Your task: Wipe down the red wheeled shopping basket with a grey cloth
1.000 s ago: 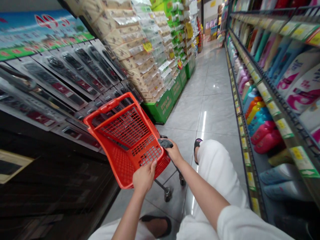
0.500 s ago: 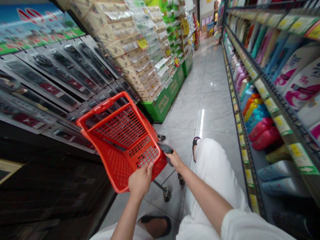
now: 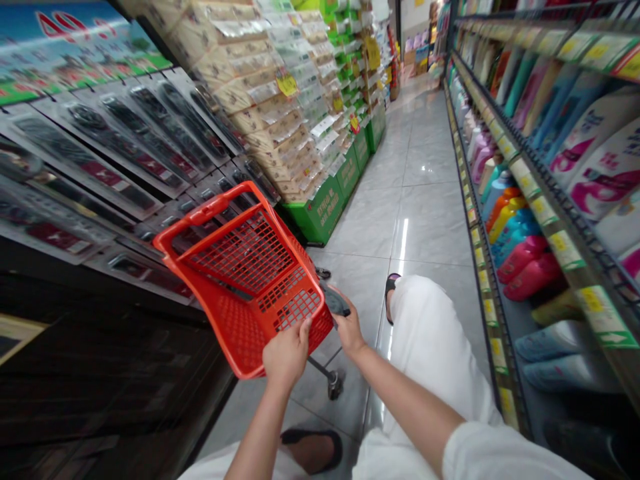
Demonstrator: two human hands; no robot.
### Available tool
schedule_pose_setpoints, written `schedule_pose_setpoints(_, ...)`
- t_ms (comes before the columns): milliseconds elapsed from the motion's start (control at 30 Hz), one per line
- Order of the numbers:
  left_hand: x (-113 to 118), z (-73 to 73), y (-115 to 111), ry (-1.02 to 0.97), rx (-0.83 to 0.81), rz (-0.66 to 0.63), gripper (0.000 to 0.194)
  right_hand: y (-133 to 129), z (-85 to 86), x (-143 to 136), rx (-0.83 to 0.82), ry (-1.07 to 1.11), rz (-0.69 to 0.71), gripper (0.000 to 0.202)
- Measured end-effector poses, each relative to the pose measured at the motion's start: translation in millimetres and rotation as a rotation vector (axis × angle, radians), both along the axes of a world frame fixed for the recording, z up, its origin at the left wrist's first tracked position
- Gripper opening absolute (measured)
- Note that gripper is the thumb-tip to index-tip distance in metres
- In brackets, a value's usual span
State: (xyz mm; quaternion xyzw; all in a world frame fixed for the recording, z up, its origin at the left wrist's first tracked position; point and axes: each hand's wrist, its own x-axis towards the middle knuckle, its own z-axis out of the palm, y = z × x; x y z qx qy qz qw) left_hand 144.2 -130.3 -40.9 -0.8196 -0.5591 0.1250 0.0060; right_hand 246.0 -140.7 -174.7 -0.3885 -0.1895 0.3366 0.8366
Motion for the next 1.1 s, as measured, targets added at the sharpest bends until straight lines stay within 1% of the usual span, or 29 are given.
schedule_pose_setpoints(67, 4.1, 0.4, -0.9, -0.010, 0.001, 0.001, 0.061, -1.9, -14.9, -10.2, -0.113, 0.016, -0.100, 0.044)
schedule_pose_setpoints(133, 7.2, 1.0, -1.7, -0.017, 0.001, 0.005, 0.061, -3.3, -28.3, -20.3, -0.283, 0.043, -0.185, 0.041)
schedule_pose_setpoints(167, 8.3, 1.2, -2.0, -0.021, 0.001, 0.006, 0.061, -3.9, -31.5, -24.4, -0.348, 0.047, -0.218, 0.039)
schedule_pose_setpoints(200, 9.1, 1.4, -2.1, -0.024, 0.001, 0.007, 0.061, -4.6, -31.8, -27.4, -0.377, 0.040, -0.249, 0.037)
schedule_pose_setpoints(233, 9.8, 1.5, -2.1, -0.026, 0.000, 0.006, 0.062, -5.3, -29.5, -29.1, -0.368, 0.017, -0.269, 0.036)
schedule_pose_setpoints(333, 11.0, 1.8, -1.5, -0.032, -0.001, -0.004, 0.063, -7.4, -18.3, -25.8, -0.223, -0.112, -0.288, 0.037)
schedule_pose_setpoints(367, 11.2, 1.8, -1.2, -0.033, -0.001, -0.005, 0.063, -7.6, -17.0, -22.7, -0.193, -0.150, -0.281, 0.037)
schedule_pose_setpoints(433, 11.3, 1.8, -0.8, -0.033, 0.002, -0.004, 0.063, -7.2, -21.2, -16.1, -0.227, -0.172, -0.264, 0.033)
schedule_pose_setpoints(533, 10.7, 1.6, -0.2, -0.025, 0.004, 0.000, 0.063, -5.3, -34.2, -9.3, -0.365, -0.101, -0.226, 0.025)
schedule_pose_setpoints(567, 10.3, 1.3, -0.1, -0.024, 0.006, -0.001, 0.063, -4.8, -36.3, -7.7, -0.377, -0.075, -0.217, 0.024)
schedule_pose_setpoints(633, 10.0, 0.7, 0.1, -0.023, 0.006, -0.006, 0.064, -4.5, -34.7, -4.3, -0.301, -0.072, -0.195, 0.025)
schedule_pose_setpoints(733, 10.7, -0.6, 0.3, -0.025, 0.009, -0.007, 0.063, -5.7, -27.2, 2.8, -0.103, -0.158, -0.139, 0.031)
schedule_pose_setpoints(767, 11.1, -0.9, 0.4, -0.027, 0.013, -0.007, 0.063, -6.1, -26.9, 4.8, -0.075, -0.179, -0.122, 0.032)
schedule_pose_setpoints(833, 11.7, -0.8, 0.3, -0.034, 0.020, -0.009, 0.063, -6.4, -31.2, 6.5, -0.129, -0.151, -0.111, 0.029)
schedule_pose_setpoints(933, 10.5, 0.8, -0.6, -0.038, 0.020, -0.011, 0.063, -6.9, -38.6, 2.4, -0.291, -0.033, -0.107, 0.026)
schedule_pose_setpoints(1000, 8.9, 1.4, -2.2, -0.031, 0.020, -0.014, 0.061, -9.7, -32.3, -1.5, -0.297, 0.018, -0.084, 0.027)
schedule_pose_setpoints(1067, 8.0, 0.6, -5.2, -0.021, 0.024, -0.020, 0.060, -16.5, -14.0, -3.4, -0.234, -0.007, -0.107, 0.029)
schedule_pose_setpoints(1100, 8.2, -0.3, -7.2, -0.017, 0.027, -0.022, 0.060, -21.2, -2.1, -3.2, -0.205, -0.071, -0.146, 0.029)
